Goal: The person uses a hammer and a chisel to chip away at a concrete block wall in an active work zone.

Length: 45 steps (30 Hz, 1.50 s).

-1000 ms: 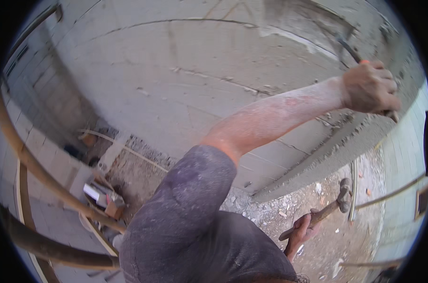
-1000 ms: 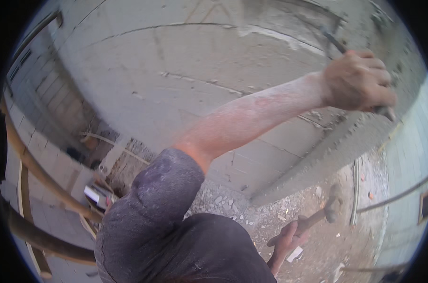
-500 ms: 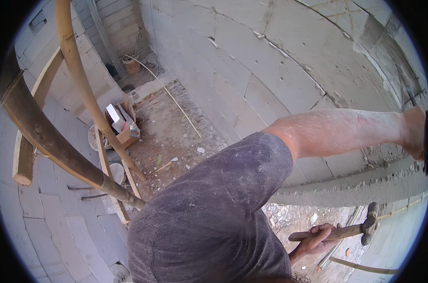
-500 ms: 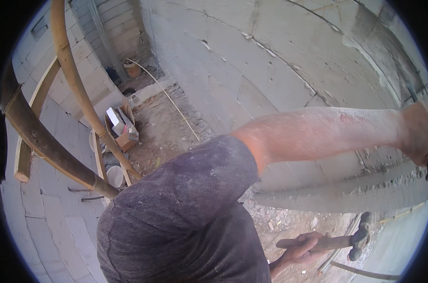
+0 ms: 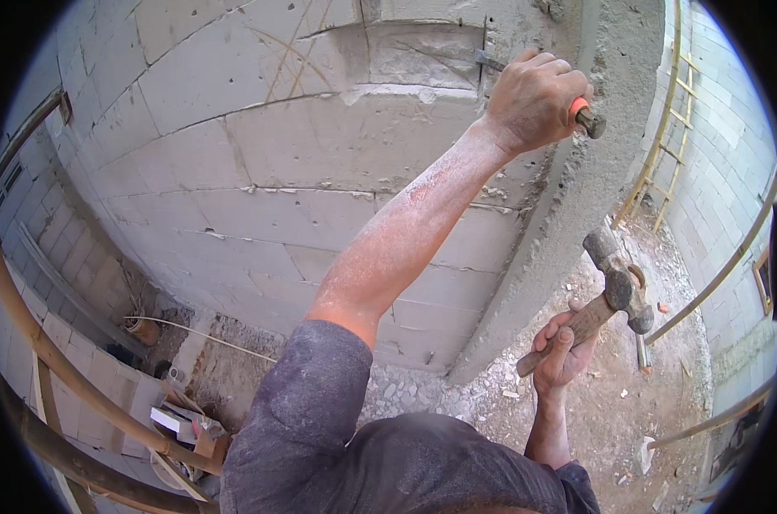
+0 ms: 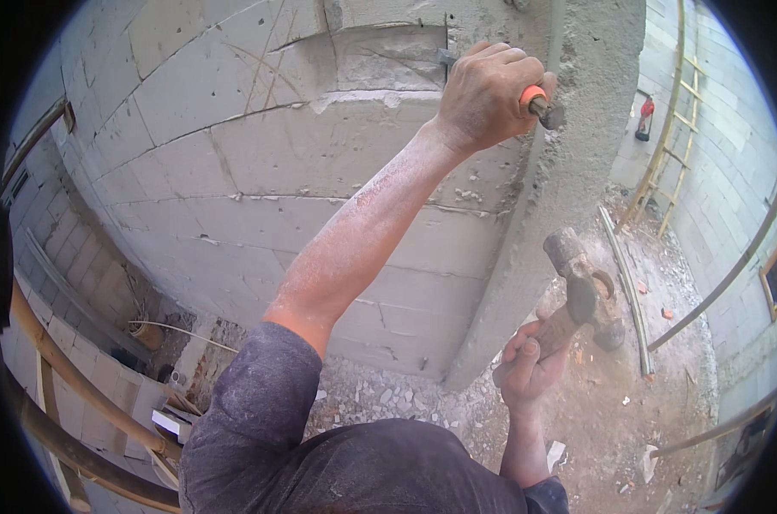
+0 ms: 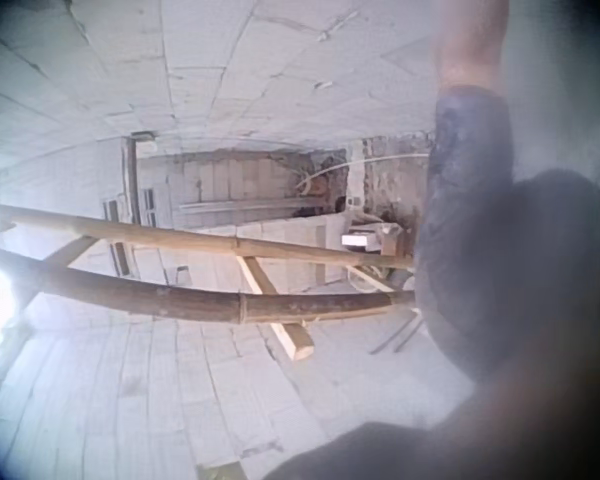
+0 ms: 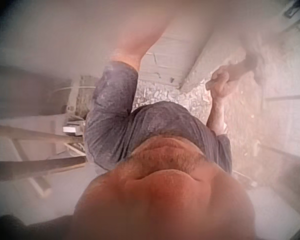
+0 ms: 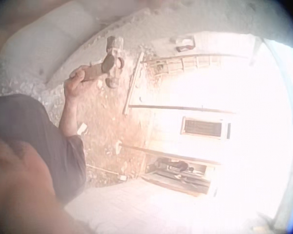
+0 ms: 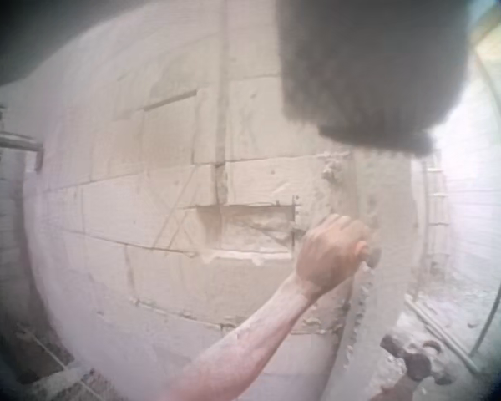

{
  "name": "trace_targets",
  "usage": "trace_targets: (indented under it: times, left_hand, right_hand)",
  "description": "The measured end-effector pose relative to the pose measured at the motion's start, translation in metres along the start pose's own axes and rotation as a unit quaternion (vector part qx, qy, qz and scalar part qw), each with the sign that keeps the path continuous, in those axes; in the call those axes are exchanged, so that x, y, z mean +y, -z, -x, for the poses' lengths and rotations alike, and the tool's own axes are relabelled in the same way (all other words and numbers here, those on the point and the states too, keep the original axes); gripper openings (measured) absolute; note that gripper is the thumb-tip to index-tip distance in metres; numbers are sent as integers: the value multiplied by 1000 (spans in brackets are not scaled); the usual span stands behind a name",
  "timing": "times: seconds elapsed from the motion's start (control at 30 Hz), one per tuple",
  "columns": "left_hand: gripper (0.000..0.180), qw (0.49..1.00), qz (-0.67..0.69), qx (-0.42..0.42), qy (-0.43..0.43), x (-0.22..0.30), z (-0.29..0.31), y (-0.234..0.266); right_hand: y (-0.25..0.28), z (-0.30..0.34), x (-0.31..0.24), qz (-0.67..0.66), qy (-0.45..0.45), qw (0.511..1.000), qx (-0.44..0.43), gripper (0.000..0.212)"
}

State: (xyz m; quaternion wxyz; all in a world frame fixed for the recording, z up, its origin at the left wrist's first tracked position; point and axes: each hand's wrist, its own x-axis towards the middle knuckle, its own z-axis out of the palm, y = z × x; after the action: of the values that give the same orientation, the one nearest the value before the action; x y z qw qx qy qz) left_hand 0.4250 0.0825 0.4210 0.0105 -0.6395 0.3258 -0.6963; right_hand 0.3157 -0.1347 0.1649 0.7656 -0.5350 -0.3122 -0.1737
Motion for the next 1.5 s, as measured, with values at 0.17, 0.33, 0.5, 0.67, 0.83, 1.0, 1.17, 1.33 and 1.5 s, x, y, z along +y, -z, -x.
trace_targets:
  times: [0.17,0.33,0.5,0.67,0.83,1.0,1.17,1.33,1.5]
  left_hand:
    - [18,1000,4,-4,-3,-2,7,-2]
    - [23,1000,10,7,-12,-3,2,3]
    - [27,1000,-15,1,-6,-4,1,2]
    - [26,999,4,22,23,-8,-6,0]
    - [25,999,-17,-11,36,-5,-8,1]
    - [24,998,-45,-25,30,-5,-6,-2]
    - [23,996,-43,-39,68,-1,-13,-7]
    - [23,995,-74,-38,53,-5,-3,-8]
    - [22,993,-82,-49,72,1,-10,-15]
  right_hand:
    - [1,-10,3,0,-10,1000,10,55]
    - [-3,-24,-8,-29,2,999,31,52]
    - [-7,-40,-11,-24,56,998,19,55]
    - [-32,-68,-30,-75,147,984,60,55]
    - [-62,-100,-34,-115,217,963,109,53]
    - [-58,-110,-53,-33,4,999,-31,35]
    - [-68,-113,-38,-146,153,975,74,25]
    - [-56,-123,-57,-93,-2,995,17,26]
    - [-69,-122,-28,-127,105,982,96,32]
